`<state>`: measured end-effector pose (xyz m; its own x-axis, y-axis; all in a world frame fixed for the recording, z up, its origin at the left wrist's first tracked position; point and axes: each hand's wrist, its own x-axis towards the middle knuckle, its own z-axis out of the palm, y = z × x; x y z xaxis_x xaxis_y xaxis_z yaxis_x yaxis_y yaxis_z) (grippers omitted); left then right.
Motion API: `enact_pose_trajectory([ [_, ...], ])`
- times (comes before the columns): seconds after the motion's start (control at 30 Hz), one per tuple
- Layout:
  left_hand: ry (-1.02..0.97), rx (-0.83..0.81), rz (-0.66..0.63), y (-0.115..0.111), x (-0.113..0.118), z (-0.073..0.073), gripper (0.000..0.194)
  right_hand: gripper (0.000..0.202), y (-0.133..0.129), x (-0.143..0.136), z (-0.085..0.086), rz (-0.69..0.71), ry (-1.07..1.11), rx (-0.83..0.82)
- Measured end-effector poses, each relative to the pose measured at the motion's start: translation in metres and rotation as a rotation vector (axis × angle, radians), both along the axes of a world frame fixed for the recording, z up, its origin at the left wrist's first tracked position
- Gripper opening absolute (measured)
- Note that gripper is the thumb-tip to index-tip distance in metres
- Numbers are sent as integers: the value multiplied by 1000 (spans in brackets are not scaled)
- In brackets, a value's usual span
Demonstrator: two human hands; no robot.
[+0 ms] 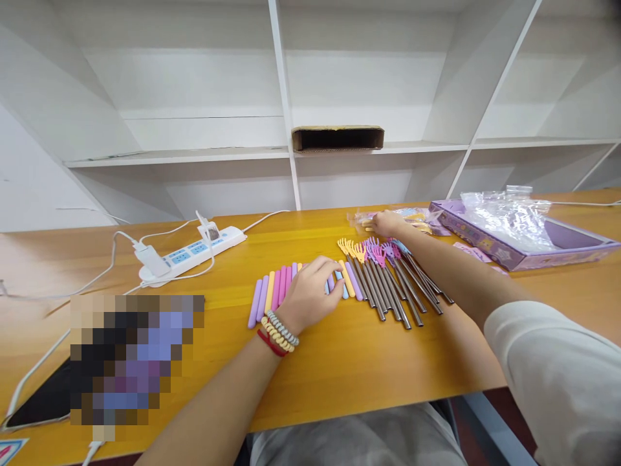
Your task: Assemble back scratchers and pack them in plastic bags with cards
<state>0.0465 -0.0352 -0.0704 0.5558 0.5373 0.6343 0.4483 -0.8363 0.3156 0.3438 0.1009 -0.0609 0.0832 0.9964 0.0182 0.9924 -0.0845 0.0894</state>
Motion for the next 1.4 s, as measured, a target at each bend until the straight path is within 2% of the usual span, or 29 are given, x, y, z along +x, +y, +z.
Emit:
enact_pose_trajectory([
  [0.17,11,-13,-2,0,0,0,14,36,2,5,0,28,-2,-8],
  [0.33,16,-24,-26,0,0,-1,13,52,-10,15,6,19,-4,91],
  [0.43,20,-33,-33,0,0,-1,13,51,-18,26,4,-36,-18,200],
  [0.5,21,-40,-34,1,0,-1,13,51,-21,36,1,-90,-36,218],
  [0.57,26,-42,-38,1,0,-1,13,54,-21,48,-5,-117,-34,145],
  [0.7,41,-41,-51,2,0,-3,13,58,-16,67,-18,-71,19,-24],
  [0.93,65,-50,-51,3,-2,-3,13,68,-12,72,-25,-54,66,-56],
  [1.03,75,-55,-22,4,-4,-2,15,71,-21,67,-18,-67,66,26],
  [1.13,96,-71,7,6,-7,0,17,68,-40,62,-2,-36,131,209],
  [1.3,153,-84,58,12,-12,2,21,58,-87,60,31,11,483,433],
  [1.4,214,-83,108,18,-16,0,24,51,-118,66,34,-18,621,491],
])
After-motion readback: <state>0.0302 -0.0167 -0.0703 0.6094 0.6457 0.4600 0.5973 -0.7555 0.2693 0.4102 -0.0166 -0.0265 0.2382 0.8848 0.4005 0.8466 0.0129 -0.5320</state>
